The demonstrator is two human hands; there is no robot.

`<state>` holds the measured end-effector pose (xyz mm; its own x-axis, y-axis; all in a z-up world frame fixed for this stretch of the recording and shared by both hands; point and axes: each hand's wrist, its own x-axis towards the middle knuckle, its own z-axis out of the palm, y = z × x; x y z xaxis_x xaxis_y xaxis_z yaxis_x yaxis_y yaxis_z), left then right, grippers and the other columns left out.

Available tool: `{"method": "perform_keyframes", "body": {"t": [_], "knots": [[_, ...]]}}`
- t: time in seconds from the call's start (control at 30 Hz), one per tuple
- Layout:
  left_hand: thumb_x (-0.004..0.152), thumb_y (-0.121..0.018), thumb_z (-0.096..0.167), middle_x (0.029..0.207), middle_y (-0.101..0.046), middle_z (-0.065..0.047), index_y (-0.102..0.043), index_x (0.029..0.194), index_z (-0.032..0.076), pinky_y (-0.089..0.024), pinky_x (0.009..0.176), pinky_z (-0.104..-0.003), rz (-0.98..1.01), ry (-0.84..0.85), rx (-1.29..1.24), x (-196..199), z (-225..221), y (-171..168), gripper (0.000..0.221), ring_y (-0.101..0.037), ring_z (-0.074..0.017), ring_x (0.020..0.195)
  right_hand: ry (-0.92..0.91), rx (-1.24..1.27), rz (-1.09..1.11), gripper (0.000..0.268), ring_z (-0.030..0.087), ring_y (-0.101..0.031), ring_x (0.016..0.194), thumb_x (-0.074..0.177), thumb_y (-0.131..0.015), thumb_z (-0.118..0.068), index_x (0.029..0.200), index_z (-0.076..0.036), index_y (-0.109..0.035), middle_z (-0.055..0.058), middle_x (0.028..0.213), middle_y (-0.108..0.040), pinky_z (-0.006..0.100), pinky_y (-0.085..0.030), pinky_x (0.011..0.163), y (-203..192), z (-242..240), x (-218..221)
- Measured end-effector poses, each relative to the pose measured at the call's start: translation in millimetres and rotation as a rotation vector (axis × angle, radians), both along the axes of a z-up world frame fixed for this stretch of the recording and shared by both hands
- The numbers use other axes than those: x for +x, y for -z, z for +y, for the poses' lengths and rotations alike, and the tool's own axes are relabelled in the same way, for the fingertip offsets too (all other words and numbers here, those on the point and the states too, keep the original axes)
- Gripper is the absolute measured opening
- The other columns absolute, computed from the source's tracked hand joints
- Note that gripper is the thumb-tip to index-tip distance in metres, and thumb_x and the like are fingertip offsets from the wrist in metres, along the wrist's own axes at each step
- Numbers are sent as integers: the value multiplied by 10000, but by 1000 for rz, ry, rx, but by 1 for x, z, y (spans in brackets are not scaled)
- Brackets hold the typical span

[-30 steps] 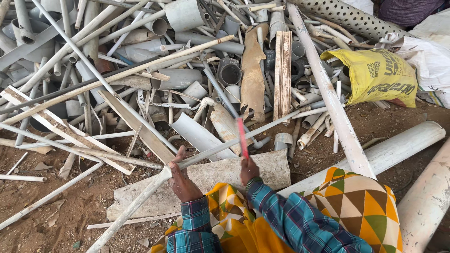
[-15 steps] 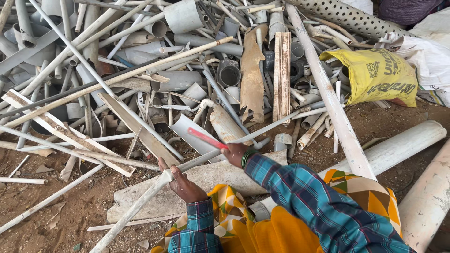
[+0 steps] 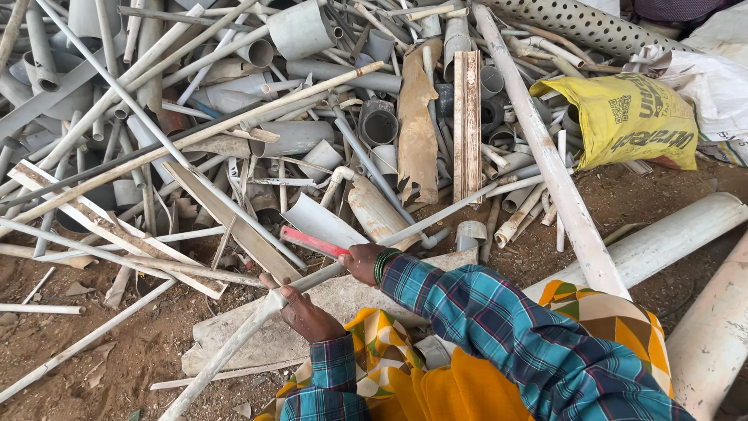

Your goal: The person sorts through a large pile of PVC pipes and pipe fragments by hand, using a small red tool to tap and inspect specific pieces.

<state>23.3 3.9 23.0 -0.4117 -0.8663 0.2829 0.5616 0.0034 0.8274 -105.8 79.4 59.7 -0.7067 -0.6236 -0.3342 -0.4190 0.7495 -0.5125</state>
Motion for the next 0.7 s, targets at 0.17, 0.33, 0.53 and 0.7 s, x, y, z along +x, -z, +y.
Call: {"method": "perform_keyframes", "body": {"t": [0.17, 0.33, 0.53, 0.7], "knots": [[1071, -338, 530, 1641, -309, -236, -100, 1636, 17, -383, 1183, -489, -4, 22, 88, -5, 2, 4, 800, -391, -341, 1484, -191, -219, 234, 516, 365, -710, 869, 1045, -431, -464, 1135, -20, -679, 200, 888, -706, 503, -561, 791, 25, 4, 27], [1086, -349, 511, 1498, -520, -264, -182, 1616, -30, -444, 1154, -450, 71, 160, 124, -4, -12, 9, 776, -538, -335, 1367, 170, -167, 12, 499, 320, -656, 655, 1088, -324, -451, 1164, -69, -636, 131, 726, -639, 493, -571, 659, 66, 35, -15], [1078, -414, 446, 1389, -593, -267, -278, 1563, -48, -518, 1089, -435, 79, 219, 150, -7, -21, 2, 706, -629, -330, 1243, 324, -377, 54, 473, 359, -659, 629, 1069, -342, -467, 1166, -79, -596, 160, 706, -650, 518, -557, 597, 113, 45, 5], [1097, -438, 451, 1316, -634, -251, -477, 1378, -61, -551, 1075, -478, 145, 259, 203, -9, -27, 6, 585, -658, -336, 1218, 219, -672, 404, 351, 438, -679, 738, 1063, -478, -360, 1064, -33, -606, 211, 757, -682, 550, -528, 644, 150, 18, 54]]}}
